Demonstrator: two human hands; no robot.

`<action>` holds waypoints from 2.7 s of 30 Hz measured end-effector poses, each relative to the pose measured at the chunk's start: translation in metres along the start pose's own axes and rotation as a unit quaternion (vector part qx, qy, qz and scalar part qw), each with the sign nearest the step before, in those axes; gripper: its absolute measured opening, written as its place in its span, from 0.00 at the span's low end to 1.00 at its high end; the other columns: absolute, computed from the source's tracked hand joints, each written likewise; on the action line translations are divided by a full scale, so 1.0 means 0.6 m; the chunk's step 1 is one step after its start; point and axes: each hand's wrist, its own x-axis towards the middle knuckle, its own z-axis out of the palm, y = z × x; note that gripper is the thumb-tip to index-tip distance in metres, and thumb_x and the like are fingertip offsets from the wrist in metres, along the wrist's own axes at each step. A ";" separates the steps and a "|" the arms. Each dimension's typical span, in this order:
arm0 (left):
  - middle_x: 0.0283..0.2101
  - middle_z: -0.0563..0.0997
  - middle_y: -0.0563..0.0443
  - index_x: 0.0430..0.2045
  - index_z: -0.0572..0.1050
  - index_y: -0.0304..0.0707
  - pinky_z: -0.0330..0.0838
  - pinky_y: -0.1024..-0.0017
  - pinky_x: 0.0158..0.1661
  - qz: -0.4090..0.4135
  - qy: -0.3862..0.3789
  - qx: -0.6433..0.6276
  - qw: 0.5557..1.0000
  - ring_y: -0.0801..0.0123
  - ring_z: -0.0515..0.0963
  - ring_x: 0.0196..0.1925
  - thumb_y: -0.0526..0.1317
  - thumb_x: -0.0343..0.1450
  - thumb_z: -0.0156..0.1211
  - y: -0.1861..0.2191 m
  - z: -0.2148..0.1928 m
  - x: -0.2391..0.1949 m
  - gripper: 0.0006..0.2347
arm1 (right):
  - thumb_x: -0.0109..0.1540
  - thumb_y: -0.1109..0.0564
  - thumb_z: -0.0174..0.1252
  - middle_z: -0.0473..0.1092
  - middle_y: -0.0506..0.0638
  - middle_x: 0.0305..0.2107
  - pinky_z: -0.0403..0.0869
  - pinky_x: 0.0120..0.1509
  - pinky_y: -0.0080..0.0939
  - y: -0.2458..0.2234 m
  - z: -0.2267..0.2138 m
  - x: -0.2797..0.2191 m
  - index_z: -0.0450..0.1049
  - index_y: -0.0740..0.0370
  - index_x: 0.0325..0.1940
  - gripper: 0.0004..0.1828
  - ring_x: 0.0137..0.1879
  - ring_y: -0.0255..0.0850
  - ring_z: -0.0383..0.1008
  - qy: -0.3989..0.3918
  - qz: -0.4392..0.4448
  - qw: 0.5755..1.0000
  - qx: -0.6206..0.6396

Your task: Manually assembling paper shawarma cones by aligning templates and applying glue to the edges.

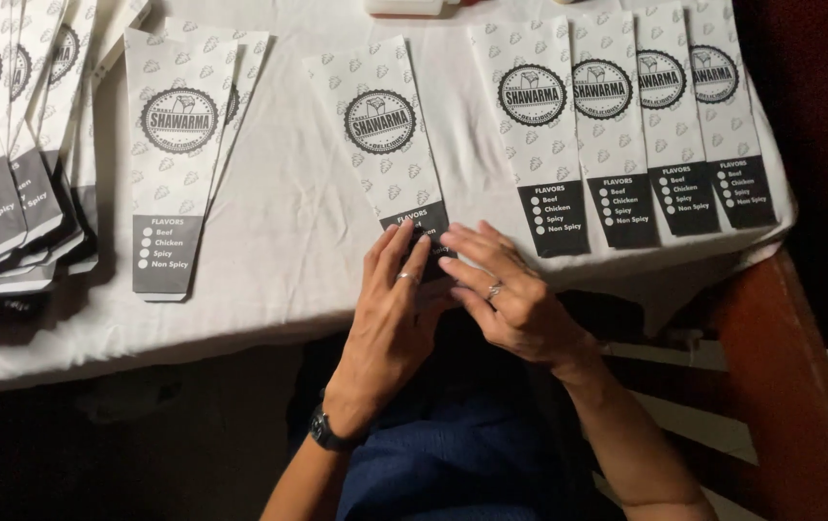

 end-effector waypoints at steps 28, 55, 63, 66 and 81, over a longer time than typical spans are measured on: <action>0.35 0.85 0.49 0.30 0.84 0.35 0.80 0.62 0.47 -0.073 0.129 -0.068 0.987 0.54 0.85 0.44 0.27 0.63 0.71 -0.022 0.002 -0.003 0.06 | 0.57 0.67 0.70 0.80 0.53 0.38 0.64 0.75 0.54 -0.010 -0.011 0.015 0.78 0.65 0.31 0.06 0.54 0.49 0.81 0.037 0.152 0.980 0.120; 0.56 0.81 0.46 0.42 0.83 0.40 0.61 0.52 0.64 0.018 0.052 0.063 0.996 0.46 0.74 0.66 0.33 0.63 0.67 0.004 0.118 0.035 0.14 | 0.67 0.64 0.60 0.77 0.58 0.53 0.58 0.80 0.55 0.060 -0.110 -0.062 0.80 0.67 0.52 0.10 0.65 0.53 0.74 0.053 0.126 0.979 -0.151; 0.56 0.80 0.41 0.42 0.82 0.37 0.61 0.47 0.63 0.044 0.076 0.066 0.994 0.40 0.74 0.65 0.32 0.64 0.67 0.013 0.122 0.035 0.12 | 0.69 0.65 0.59 0.75 0.62 0.55 0.56 0.81 0.54 0.091 -0.124 -0.090 0.79 0.71 0.54 0.10 0.66 0.58 0.73 0.103 0.147 0.965 -0.189; 0.58 0.78 0.39 0.43 0.82 0.37 0.62 0.45 0.62 0.043 0.081 0.051 0.995 0.37 0.73 0.65 0.32 0.65 0.68 0.017 0.119 0.036 0.13 | 0.70 0.65 0.58 0.76 0.62 0.54 0.57 0.81 0.52 0.093 -0.129 -0.092 0.79 0.72 0.54 0.10 0.65 0.58 0.74 0.098 0.143 0.967 -0.188; 0.63 0.69 0.23 0.60 0.65 0.22 0.53 0.41 0.67 -0.142 -0.033 0.400 0.905 0.35 0.64 0.69 0.25 0.62 0.45 -0.101 -0.158 -0.030 0.27 | 0.70 0.74 0.58 0.75 0.70 0.53 0.63 0.82 0.65 0.015 -0.122 -0.035 0.77 0.80 0.53 0.08 0.65 0.65 0.75 0.077 0.110 0.979 -0.155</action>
